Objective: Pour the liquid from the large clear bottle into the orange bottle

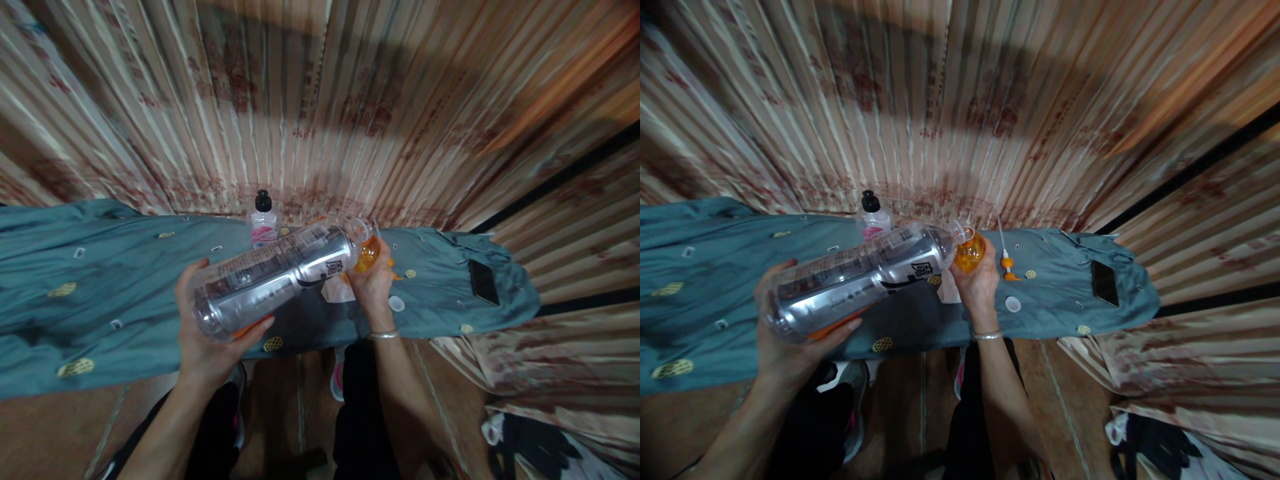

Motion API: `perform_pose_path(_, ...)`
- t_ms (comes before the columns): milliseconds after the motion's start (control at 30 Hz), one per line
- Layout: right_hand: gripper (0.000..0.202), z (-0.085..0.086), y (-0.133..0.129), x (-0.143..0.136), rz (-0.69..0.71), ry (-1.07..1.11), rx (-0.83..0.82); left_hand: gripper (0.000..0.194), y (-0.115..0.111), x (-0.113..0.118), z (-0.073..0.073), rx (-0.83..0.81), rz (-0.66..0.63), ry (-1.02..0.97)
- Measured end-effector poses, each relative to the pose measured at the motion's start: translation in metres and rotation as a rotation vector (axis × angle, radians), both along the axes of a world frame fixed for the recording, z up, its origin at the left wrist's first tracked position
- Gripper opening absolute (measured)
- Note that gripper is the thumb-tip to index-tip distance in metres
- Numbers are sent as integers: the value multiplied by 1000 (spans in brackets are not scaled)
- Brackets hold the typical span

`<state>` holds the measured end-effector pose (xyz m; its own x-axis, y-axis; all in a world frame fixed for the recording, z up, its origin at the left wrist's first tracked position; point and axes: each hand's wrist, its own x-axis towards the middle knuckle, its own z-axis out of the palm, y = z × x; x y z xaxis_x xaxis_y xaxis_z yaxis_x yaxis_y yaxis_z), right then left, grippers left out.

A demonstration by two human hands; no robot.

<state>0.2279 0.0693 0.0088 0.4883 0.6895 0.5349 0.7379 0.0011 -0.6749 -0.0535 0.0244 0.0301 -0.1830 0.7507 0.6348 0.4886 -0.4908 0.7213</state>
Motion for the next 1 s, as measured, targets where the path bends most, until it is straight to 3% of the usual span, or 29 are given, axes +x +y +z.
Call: perform_pose_path(1000, 69, 8, 4, -7, 24, -14, 8, 87, 10, -1, -8, -64, -24, -85)
